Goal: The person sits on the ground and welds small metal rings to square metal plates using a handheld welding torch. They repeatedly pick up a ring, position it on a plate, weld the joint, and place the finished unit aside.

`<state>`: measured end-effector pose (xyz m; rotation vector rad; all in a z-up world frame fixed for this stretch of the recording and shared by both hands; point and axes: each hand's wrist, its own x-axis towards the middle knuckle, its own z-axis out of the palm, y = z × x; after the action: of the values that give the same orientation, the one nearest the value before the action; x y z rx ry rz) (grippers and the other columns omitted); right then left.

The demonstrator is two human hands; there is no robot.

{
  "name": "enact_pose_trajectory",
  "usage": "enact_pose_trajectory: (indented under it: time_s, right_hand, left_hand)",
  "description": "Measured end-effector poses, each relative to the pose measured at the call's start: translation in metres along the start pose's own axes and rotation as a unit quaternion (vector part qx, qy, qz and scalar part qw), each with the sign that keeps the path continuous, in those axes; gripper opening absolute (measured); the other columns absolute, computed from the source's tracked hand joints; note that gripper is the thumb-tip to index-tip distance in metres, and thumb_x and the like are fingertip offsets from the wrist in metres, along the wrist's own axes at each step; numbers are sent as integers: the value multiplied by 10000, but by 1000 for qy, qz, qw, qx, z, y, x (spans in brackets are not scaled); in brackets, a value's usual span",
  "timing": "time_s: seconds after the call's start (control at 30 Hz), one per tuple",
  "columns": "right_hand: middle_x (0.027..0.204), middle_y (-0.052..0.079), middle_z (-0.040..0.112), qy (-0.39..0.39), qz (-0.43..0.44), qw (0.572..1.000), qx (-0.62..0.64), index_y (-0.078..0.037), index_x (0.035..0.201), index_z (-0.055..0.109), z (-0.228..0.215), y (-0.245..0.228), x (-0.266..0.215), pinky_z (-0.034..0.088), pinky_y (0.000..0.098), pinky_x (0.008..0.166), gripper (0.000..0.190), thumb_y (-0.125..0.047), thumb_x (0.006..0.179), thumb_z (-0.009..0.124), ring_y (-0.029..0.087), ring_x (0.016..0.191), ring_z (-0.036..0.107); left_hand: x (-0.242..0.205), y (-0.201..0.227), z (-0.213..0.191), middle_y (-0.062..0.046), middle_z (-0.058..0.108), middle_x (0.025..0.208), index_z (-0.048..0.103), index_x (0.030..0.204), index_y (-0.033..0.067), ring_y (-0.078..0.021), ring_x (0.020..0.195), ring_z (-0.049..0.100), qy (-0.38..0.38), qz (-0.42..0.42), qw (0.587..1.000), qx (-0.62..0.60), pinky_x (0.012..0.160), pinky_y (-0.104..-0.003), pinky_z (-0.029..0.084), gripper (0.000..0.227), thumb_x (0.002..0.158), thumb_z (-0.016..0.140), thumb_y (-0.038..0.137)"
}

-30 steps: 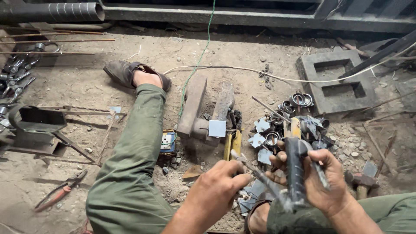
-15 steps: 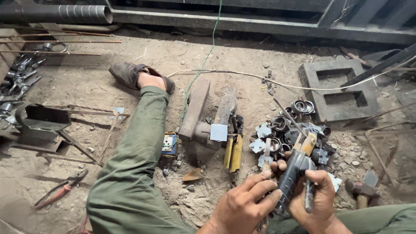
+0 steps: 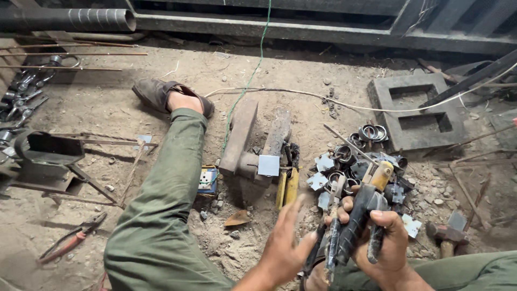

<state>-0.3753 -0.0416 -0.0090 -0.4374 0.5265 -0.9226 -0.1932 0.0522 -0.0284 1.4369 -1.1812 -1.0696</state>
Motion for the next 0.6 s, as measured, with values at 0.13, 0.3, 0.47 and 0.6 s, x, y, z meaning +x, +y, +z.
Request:
enact_pose_trajectory:
  time_s: [0.13,0.3,0.47,0.6]
  right_hand:
    - [1030,154,564,-16,8,1000,-7,22,1377,442,7,9,-2,469,586,992,652,-223,807,644,298,941,591]
    - [1069,139,561,-1,32,997,-65,-35,1415,425,7,16,-4,509,500,934,682,-196,785,631,274,979,621]
    - [1062,148,578,26,82,985,-148,-46,1409,426,5,9,-3,586,448,778,694,-186,762,635,277,950,654]
    - [1034,135,582,20,77,980,-183,-48,1416,427,4,-3,-2,602,443,769,701,-165,761,648,275,921,675]
  left_hand:
    - [0,-15,8,-102,501,1538,343,1566,163,-223,1451,439,-179,-229,899,-327,1170,-366,338,833,892,604,577]
    - [-2,-28,16,-97,588,1350,338,1500,179,-214,1287,559,-196,-280,870,-356,1100,-362,428,784,831,722,321]
    - [0,-40,14,-63,611,1125,453,1489,49,-179,1020,610,-171,-249,839,-452,880,-311,493,782,734,658,64]
    - [2,-39,5,-23,618,1019,419,1503,179,-164,861,592,-122,-303,882,-339,691,-290,481,854,697,626,-17]
